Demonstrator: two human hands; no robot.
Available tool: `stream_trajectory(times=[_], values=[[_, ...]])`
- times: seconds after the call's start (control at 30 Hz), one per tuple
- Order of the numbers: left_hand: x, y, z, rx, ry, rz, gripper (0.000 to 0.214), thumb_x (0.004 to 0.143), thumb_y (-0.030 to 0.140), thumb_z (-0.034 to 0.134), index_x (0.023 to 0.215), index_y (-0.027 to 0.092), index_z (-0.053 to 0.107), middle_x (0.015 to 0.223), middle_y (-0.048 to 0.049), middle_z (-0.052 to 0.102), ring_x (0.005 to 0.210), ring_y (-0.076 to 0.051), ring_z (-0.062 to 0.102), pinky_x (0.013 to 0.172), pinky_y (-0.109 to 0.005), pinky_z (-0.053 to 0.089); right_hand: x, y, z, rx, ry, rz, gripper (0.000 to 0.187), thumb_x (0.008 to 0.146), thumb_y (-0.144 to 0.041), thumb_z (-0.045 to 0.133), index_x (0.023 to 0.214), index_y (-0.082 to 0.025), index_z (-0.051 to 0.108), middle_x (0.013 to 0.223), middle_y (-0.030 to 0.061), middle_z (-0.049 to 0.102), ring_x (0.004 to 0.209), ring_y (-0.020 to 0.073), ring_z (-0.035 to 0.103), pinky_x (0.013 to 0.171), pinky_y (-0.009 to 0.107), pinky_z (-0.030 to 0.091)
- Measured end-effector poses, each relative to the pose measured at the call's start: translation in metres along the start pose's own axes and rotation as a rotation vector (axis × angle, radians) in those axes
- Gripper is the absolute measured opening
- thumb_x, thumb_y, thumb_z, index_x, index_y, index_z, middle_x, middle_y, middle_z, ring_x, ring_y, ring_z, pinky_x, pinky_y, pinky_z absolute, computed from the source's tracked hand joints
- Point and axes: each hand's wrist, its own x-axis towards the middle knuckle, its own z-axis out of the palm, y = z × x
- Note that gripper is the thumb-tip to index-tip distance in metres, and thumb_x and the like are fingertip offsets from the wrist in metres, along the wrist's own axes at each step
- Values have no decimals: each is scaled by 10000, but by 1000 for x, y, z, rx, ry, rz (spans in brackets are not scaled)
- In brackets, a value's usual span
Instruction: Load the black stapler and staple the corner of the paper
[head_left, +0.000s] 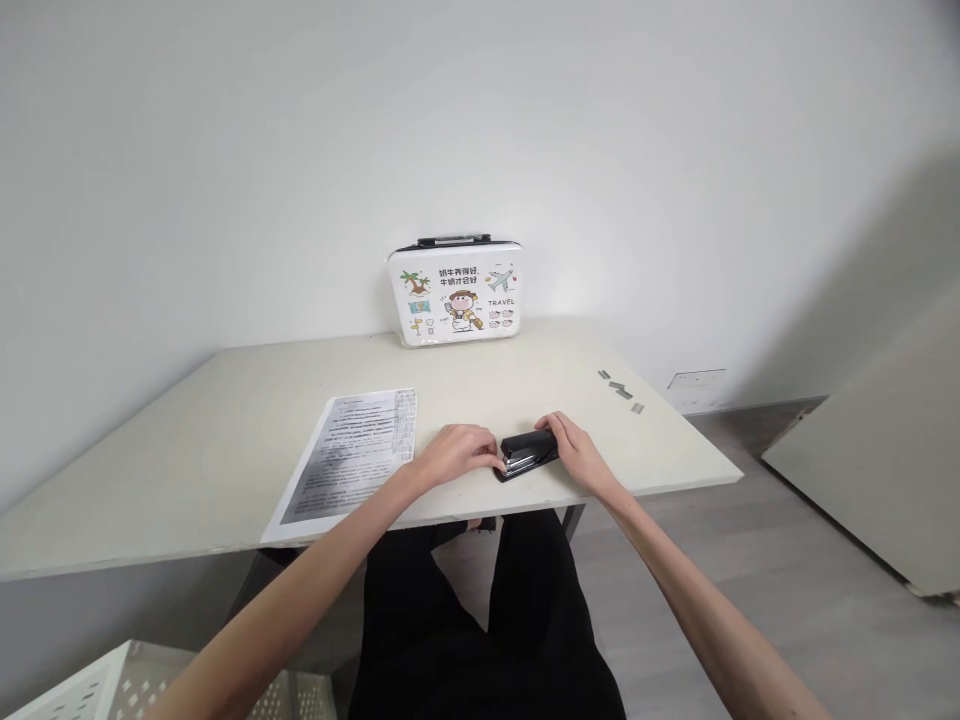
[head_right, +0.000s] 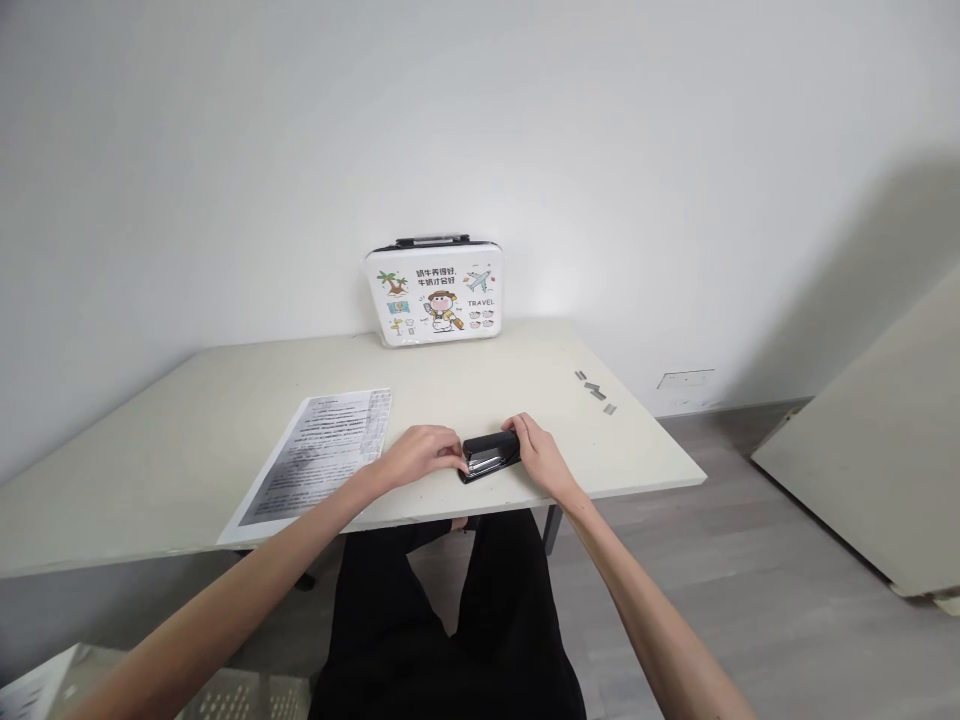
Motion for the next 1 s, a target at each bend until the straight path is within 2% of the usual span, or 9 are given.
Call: stream_trajectory(times=[0.23, 0.37, 0.47, 0.57, 0.7, 0.77, 0.83, 0.9, 1.0], values=[[-2, 4, 13, 79, 41, -64, 427, 989, 619, 614, 839, 236, 730, 856, -22, 748, 827, -228, 683, 677, -303, 397, -2, 4, 0, 31, 21, 10, 459, 1062, -584, 271, 999, -274, 604, 1024, 57, 727, 1012, 252, 675, 973, 388, 479], [-18, 16, 7, 111, 104, -72, 403, 1009, 583, 602, 856, 230, 721, 871, -46, 742, 858, -251, 682, 753, -335, 457, -4, -1, -1, 38, -21, 21, 476, 1055, -594, 287, 980, -274, 632, 1042, 56, 737, 1040, 256, 668, 983, 385, 482], [-52, 17, -10, 140, 174, -70, 363, 1038, 558, 554, 1033, 240, 729, 1024, -77, 745, 1018, -277, 675, 925, -397, 495, -6, -7, -3, 45, -41, 32, 489, 1043, -611, 324, 975, -263, 662, 1066, 62, 753, 1067, 267, 664, 997, 390, 479], [-104, 3, -30, 178, 174, -99, 396, 1031, 550, 576, 1281, 260, 678, 1295, -95, 706, 1267, -297, 613, 1121, -458, 439, -10, -12, -5, 48, -74, 40, 479, 1028, -623, 389, 1004, -255, 696, 1080, 60, 764, 1058, 274, 668, 970, 390, 490], [-171, -19, -40, 265, 66, -148, 865, 868, 690, 732, 1592, 302, 461, 1664, -104, 435, 1552, -375, 359, 1258, -526, 310, -16, -17, -7, 14, -160, -17, 361, 943, -588, 615, 1098, -278, 713, 1147, 44, 766, 1057, 274, 680, 944, 379, 510], [-191, -23, -35, 311, 36, -149, 924, 899, 686, 699, 1663, 315, 336, 1716, -89, 336, 1589, -377, 281, 1283, -541, 259, -19, -18, -7, -1, -185, -40, 368, 900, -572, 685, 1127, -284, 714, 1145, 43, 769, 1057, 280, 689, 935, 382, 521], [-198, -19, -25, 338, 43, -131, 799, 1003, 576, 614, 1684, 330, 276, 1729, -58, 300, 1604, -348, 249, 1299, -534, 227, -21, -19, -7, 3, -201, -46, 381, 888, -577, 697, 1127, -280, 719, 1129, 48, 774, 1052, 287, 696, 927, 390, 533], [-196, -9, -13, 335, 66, -114, 638, 1084, 414, 498, 1681, 349, 280, 1726, -19, 309, 1610, -305, 244, 1309, -513, 226, -22, -20, -7, 13, -206, -37, 391, 883, -584, 699, 1120, -274, 724, 1127, 55, 776, 1055, 294, 698, 934, 400, 540], [-181, 10, 6, 290, 108, -114, 559, 1117, 270, 368, 1666, 363, 315, 1710, 13, 351, 1609, -259, 255, 1311, -496, 248, -22, -21, -5, 8, -210, -19, 389, 882, -584, 704, 1116, -274, 724, 1146, 56, 773, 1073, 296, 696, 956, 408, 540]])
